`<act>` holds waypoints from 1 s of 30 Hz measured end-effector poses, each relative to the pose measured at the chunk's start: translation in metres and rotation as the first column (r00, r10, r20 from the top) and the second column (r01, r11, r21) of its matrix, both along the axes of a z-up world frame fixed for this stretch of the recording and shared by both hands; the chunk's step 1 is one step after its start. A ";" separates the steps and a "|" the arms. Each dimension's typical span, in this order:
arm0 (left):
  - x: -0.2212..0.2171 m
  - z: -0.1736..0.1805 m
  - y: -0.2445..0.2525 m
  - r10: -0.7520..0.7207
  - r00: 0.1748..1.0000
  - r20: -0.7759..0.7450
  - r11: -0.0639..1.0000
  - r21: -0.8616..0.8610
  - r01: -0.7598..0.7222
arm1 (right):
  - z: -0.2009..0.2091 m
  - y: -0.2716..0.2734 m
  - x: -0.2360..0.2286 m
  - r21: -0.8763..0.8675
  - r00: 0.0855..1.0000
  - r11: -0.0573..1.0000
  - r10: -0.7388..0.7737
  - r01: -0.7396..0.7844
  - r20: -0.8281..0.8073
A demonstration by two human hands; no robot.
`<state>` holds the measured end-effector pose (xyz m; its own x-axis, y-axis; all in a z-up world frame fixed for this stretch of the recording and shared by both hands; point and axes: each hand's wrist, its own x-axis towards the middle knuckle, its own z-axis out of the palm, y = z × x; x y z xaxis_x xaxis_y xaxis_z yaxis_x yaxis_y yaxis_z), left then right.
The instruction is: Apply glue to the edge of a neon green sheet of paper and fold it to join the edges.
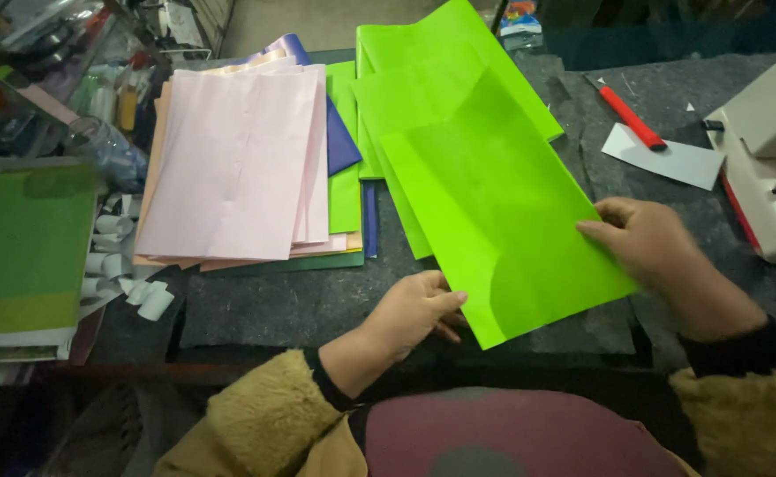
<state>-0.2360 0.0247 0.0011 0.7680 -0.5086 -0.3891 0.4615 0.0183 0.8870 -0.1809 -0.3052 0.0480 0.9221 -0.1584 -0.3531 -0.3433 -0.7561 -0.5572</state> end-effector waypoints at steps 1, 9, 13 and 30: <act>0.000 -0.005 -0.002 0.006 0.999 0.048 1.000 -0.010 -0.006 | 0.009 0.003 -0.003 -0.026 1.000 1.000 0.000 0.000 -0.009; 0.045 0.048 0.006 0.075 0.903 0.424 0.961 0.212 -0.179 | 0.053 0.031 0.038 0.114 0.995 0.992 -0.059 0.050 0.079; 0.081 0.052 0.019 0.132 0.891 0.435 0.897 0.329 -0.294 | 0.020 0.026 0.092 0.234 0.985 0.972 -0.007 -0.034 0.173; 0.115 0.008 0.012 -0.538 0.368 0.759 0.459 0.629 -0.627 | 0.004 -0.095 0.050 -0.351 0.839 0.899 0.390 -0.260 0.379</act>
<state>-0.1210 0.0370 0.0092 0.8688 -0.3711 0.3279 -0.4505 -0.8672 0.2122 -0.1309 -0.4002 0.0518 0.9836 0.1480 0.1027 0.1746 -0.9235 -0.3415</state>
